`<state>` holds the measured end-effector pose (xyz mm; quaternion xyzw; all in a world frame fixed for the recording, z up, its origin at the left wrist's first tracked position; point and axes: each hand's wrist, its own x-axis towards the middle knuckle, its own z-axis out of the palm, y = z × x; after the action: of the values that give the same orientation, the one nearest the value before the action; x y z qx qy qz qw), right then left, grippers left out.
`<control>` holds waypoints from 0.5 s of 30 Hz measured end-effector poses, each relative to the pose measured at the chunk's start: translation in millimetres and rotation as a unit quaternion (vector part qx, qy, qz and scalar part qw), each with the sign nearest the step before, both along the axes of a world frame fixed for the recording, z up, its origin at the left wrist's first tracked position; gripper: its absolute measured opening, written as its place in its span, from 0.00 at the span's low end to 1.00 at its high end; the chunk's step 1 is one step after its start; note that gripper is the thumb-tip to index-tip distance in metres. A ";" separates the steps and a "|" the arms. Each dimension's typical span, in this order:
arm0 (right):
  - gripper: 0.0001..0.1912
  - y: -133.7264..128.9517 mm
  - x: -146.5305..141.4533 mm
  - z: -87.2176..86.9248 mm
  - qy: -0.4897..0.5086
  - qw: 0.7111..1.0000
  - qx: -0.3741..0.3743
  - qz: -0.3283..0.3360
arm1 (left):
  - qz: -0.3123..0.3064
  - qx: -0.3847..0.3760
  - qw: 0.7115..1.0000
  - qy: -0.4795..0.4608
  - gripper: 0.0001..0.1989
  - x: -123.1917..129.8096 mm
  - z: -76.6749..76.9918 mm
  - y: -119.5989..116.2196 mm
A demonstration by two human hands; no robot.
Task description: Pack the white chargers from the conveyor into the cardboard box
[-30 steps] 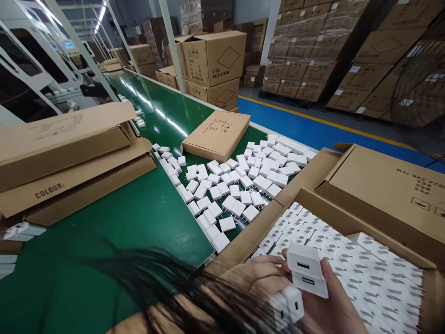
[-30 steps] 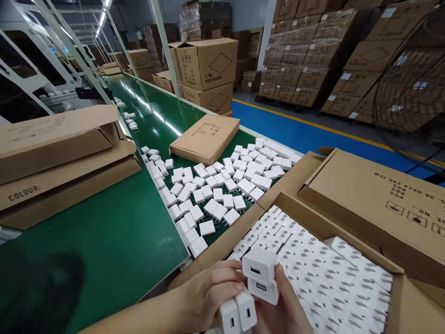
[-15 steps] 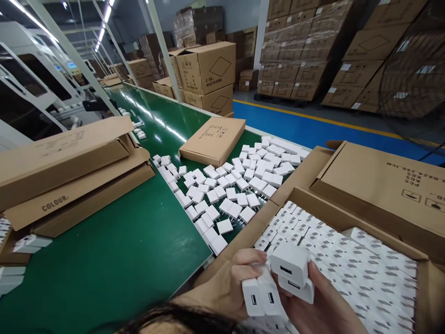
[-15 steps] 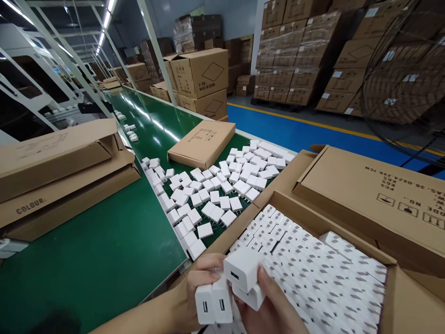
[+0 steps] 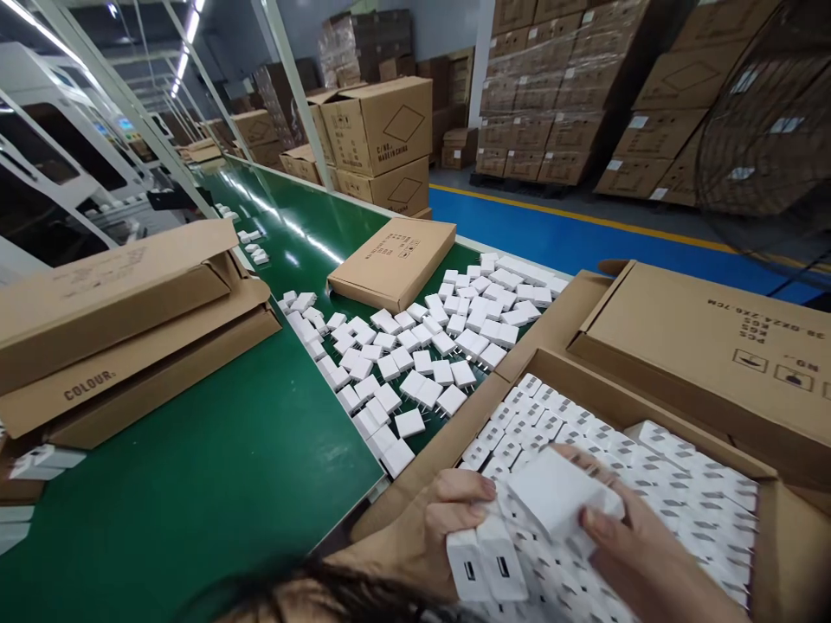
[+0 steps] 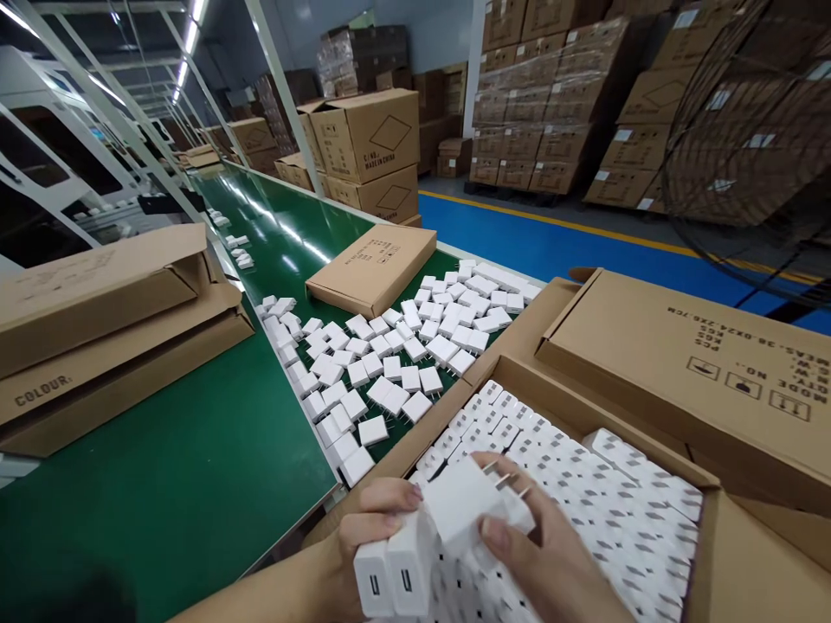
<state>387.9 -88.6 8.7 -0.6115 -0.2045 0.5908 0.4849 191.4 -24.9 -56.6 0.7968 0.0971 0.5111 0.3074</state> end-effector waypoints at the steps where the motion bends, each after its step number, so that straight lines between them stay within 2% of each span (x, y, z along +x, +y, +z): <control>1: 0.35 7.4 16.0 -2.0 -0.136 0.990 0.014 -0.021 | 0.000 -0.009 1.000 0.004 0.28 -0.5 1.1 -0.2; 2: 0.35 16.0 34.2 -5.1 -0.284 0.958 0.035 -0.034 | 0.002 -0.020 1.000 0.013 0.28 -1.4 2.0 -0.3; 4: 0.34 33.4 73.0 -14.9 -0.531 0.842 0.082 -0.043 | 0.015 -0.040 0.999 0.034 0.27 -3.3 3.2 -0.4; 5: 0.34 40.7 91.2 -21.2 -0.609 0.790 0.072 -0.017 | 0.022 -0.045 0.998 0.044 0.27 -4.1 3.3 -0.4; 6: 0.34 46.5 107.2 -27.9 -0.652 0.756 0.057 0.005 | 0.030 -0.044 0.997 0.047 0.27 -4.8 3.2 -0.5; 8: 0.32 52.3 130.1 -41.5 -0.687 0.725 0.039 0.027 | 0.044 -0.046 0.997 0.047 0.28 -5.4 3.2 -0.8; 12: 0.28 46.7 146.3 -62.8 -0.697 0.714 0.029 0.062 | 0.067 -0.077 0.993 0.054 0.27 -6.7 8.4 -1.3; 15: 0.27 40.1 153.1 -71.3 -0.706 0.699 0.029 0.109 | 0.113 -0.124 0.983 0.068 0.25 -9.4 14.1 -1.4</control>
<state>541.0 -48.5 -62.6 -0.8083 -0.5694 0.0282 0.1474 182.0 -26.3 -42.5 0.7694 0.2699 0.4707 0.3370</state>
